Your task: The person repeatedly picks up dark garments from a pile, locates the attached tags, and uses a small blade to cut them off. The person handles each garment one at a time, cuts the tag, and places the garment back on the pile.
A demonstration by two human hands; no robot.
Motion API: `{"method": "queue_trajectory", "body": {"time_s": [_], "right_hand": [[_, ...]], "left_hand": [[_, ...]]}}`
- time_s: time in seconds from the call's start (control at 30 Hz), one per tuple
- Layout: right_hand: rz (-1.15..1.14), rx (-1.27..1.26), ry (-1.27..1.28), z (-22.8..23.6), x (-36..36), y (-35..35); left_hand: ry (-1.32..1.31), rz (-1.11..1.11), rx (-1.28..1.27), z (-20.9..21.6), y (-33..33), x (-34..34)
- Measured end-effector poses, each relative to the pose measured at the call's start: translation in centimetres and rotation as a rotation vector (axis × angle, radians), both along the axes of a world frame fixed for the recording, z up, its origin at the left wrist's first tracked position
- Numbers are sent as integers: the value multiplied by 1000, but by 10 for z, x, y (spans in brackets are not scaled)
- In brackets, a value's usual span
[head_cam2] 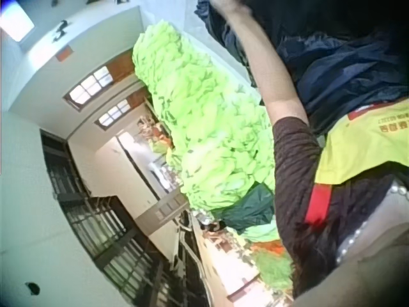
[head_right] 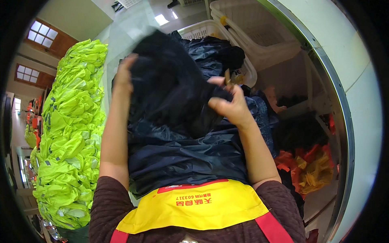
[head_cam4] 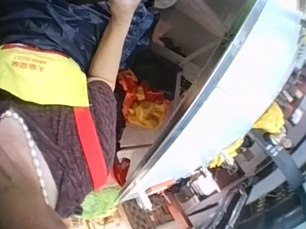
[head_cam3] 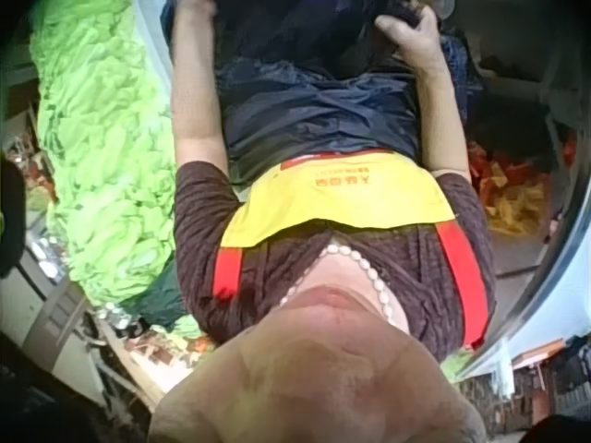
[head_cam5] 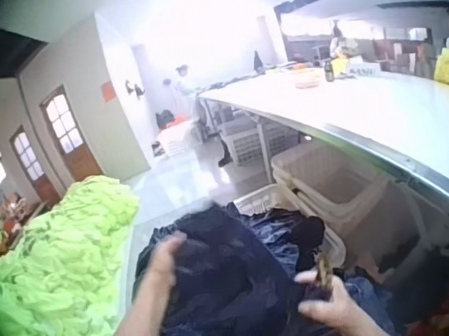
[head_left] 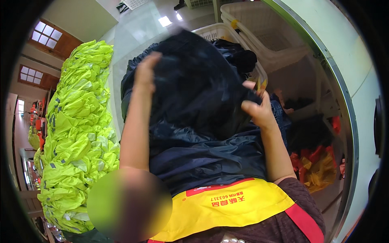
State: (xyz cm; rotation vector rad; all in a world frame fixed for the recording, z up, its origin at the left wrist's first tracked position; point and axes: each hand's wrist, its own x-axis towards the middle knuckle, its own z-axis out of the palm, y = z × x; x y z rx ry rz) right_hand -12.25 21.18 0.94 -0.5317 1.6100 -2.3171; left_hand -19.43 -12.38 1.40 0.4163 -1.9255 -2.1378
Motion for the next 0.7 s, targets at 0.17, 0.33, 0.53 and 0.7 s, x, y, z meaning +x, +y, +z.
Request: {"method": "queue_trajectory", "body": {"time_s": [0.17,0.33,0.53,0.7], "right_hand": [[-107,-228,-158,-33,-28,-8],[-37,-237,-350,-48,-28,4],[12,222,-294,-42,-36,44],[32,637,177,-11,-59,47]], "left_hand": [[-37,-372,563,69,-45,18],[-110,-316,595,43,-40,51],[16,-60,410,20,-14,97],[307,-662,-66,29,-19,148]]}}
